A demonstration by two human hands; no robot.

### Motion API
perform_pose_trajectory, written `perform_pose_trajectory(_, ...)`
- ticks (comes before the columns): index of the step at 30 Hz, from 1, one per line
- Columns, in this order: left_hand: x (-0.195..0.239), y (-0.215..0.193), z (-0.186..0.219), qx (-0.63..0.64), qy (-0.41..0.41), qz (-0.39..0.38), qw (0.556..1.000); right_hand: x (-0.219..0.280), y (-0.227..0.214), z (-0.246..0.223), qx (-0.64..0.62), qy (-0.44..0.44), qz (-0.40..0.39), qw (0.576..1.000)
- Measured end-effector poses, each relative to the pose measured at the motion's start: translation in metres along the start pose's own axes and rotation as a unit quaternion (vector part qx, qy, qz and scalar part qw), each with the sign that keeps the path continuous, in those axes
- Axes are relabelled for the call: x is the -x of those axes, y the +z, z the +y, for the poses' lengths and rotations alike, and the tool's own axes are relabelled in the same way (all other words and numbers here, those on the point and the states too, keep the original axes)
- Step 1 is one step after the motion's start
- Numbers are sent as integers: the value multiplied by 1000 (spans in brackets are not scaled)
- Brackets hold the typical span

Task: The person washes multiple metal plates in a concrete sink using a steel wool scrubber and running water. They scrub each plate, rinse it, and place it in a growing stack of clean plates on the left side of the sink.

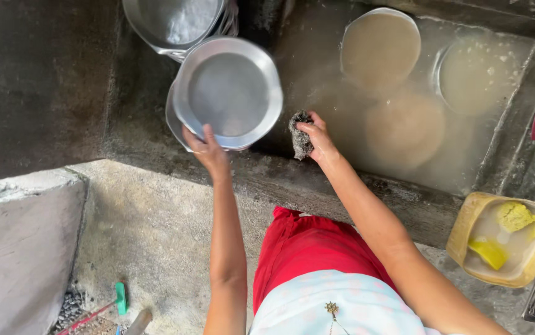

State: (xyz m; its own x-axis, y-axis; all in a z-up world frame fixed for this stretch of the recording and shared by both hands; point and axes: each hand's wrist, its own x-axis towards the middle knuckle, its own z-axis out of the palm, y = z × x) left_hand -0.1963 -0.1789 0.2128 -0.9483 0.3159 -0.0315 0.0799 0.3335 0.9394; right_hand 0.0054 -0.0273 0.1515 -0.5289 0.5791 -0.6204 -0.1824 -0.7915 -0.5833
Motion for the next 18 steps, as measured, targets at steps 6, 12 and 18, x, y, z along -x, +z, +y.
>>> perform_pose_trajectory(6, -38, -56, -28, -98, -85, 56, 990, -6, 15, 10, -16, -43, -77, 996)
perform_pose_trajectory(12, -36, -38, 3, -354, 148, 93, 919, 3, -24, -6, -92, -49, -29, 994)
perform_pose_trajectory(18, 65, 141, 7, -91, 232, -265, 932, 6, -187, -48, 182, -325, 221, 901)
